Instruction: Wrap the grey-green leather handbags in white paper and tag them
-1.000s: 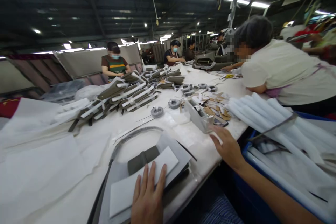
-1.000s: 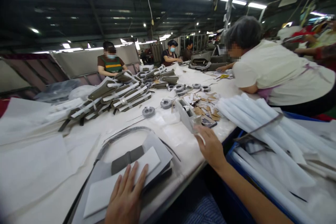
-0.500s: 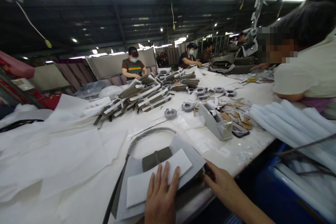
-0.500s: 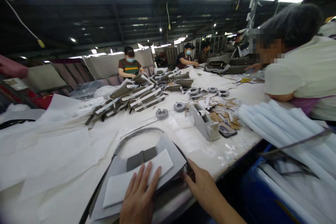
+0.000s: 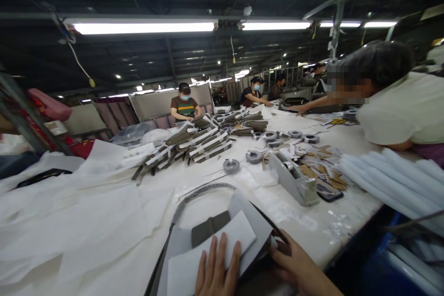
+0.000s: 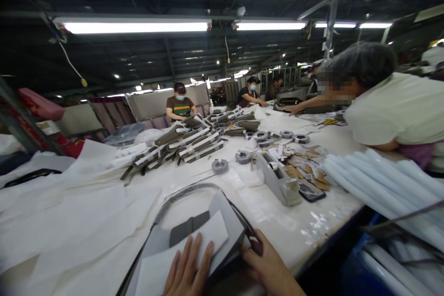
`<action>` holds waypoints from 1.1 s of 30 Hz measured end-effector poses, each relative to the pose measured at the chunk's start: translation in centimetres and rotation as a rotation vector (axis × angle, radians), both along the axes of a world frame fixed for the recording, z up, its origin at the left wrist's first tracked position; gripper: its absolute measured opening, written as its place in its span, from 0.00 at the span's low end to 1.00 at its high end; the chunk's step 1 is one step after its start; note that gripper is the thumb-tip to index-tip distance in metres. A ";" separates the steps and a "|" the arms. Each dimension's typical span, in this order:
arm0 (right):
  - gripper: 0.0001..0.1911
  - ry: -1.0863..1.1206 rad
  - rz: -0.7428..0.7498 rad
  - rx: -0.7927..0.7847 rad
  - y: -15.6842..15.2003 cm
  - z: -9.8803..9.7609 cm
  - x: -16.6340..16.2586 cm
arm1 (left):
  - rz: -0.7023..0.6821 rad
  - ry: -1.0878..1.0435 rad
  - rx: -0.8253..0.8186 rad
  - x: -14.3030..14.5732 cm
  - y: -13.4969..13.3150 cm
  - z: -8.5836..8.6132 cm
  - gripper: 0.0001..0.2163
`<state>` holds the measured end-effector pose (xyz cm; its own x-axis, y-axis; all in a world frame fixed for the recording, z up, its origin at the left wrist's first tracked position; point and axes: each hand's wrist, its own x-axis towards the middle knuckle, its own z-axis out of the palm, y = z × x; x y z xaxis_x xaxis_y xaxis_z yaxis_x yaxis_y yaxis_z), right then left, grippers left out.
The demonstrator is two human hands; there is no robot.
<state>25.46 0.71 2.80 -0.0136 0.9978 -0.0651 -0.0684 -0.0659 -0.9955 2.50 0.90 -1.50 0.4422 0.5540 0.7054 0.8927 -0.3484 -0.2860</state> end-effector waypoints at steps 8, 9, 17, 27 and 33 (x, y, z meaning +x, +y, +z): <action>0.28 0.285 -0.040 -0.054 -0.6 3.5 -2.8 | -0.033 -0.107 -0.124 -0.6 -0.9 1.4 0.33; 0.29 0.272 -0.011 -0.038 -0.4 3.6 -2.6 | -0.027 -0.111 -0.124 -0.6 -0.9 1.6 0.33; 0.18 -0.805 -0.075 0.458 5.4 -0.2 7.3 | -0.008 -0.101 -0.175 -1.4 -0.9 3.6 0.33; 0.17 -1.381 -0.219 0.406 9.8 -1.1 9.9 | 0.000 -0.086 -0.177 -1.2 -0.9 3.2 0.35; 0.17 -1.422 -0.231 0.382 7.1 1.6 10.3 | -0.035 -0.149 -0.177 -1.3 -0.6 3.0 0.33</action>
